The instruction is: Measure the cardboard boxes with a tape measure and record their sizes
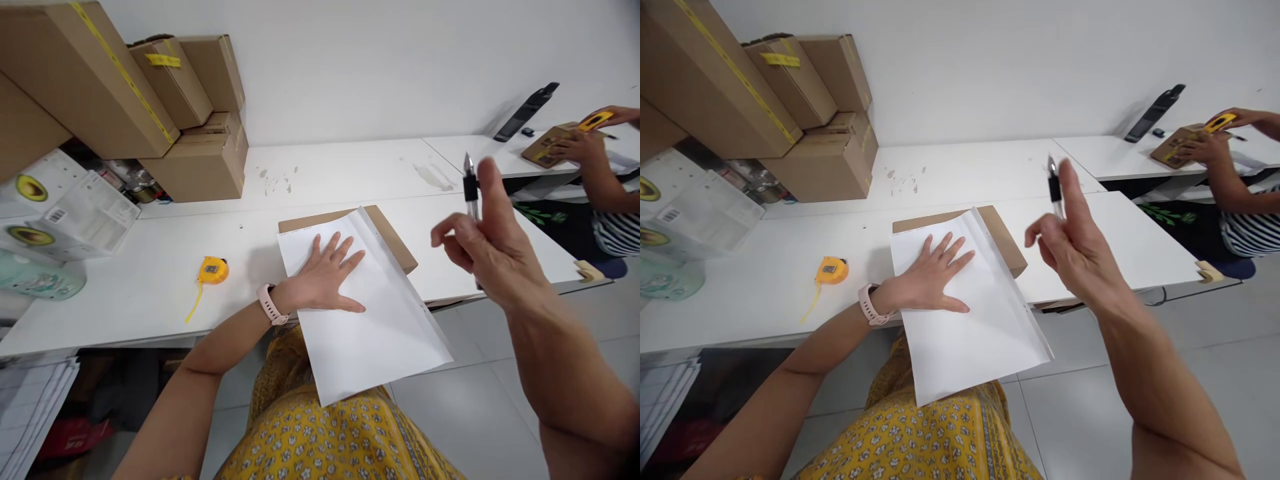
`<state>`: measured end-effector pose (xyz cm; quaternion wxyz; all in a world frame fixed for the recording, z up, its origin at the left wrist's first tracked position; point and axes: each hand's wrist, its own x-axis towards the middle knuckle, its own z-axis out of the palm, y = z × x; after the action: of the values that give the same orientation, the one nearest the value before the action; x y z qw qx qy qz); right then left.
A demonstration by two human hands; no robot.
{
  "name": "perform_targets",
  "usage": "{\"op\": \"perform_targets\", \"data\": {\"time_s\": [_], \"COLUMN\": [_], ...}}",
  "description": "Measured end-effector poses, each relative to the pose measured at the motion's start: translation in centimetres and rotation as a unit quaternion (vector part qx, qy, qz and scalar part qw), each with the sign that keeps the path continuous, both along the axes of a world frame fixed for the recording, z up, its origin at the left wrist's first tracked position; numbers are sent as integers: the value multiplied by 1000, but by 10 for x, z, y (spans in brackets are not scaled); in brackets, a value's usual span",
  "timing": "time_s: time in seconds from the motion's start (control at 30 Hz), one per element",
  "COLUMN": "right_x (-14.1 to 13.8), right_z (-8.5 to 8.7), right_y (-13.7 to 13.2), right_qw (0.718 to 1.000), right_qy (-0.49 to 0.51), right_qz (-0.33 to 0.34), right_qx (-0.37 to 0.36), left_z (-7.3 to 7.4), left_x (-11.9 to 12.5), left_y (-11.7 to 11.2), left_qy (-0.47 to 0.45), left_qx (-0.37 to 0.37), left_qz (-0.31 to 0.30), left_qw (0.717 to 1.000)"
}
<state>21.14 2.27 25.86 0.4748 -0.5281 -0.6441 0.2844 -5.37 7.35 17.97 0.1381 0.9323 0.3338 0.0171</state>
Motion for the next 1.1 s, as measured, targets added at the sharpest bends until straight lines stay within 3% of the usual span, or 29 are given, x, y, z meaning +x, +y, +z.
{"op": "perform_targets", "data": {"time_s": [0.1,0.2,0.3,0.4,0.57,0.63,0.77,0.9,0.97,1.1], "right_x": [-32,-68,-94,-108,-102,-93,-80,-90,-102,-123], "right_z": [25,27,8,-18,-47,-57,-71,-61,-48,-34], "right_y": [24,57,91,115,133,136,138,138,135,128], "right_qw": [986,946,918,910,911,922,979,990,985,974], "right_qy": [85,154,184,170,103,86,77,129,170,195], "right_qz": [131,267,342,376,396,372,186,49,38,94], "right_qx": [-51,-99,-84,-38,-54,-64,-30,13,14,-65], "left_z": [1,2,1,-3,-6,-6,-5,-2,0,2], "left_x": [10,18,20,19,18,18,18,19,20,20], "left_y": [0,1,2,2,1,1,1,-1,-2,-3], "left_qy": [5,3,-18,-42,-49,-49,-26,22,35,39], "left_qx": [9,3,-14,-18,3,7,10,37,47,55], "left_qz": [1,11,21,26,24,20,7,3,2,3], "left_qw": [1000,1000,1000,999,998,999,1000,999,998,998]}}
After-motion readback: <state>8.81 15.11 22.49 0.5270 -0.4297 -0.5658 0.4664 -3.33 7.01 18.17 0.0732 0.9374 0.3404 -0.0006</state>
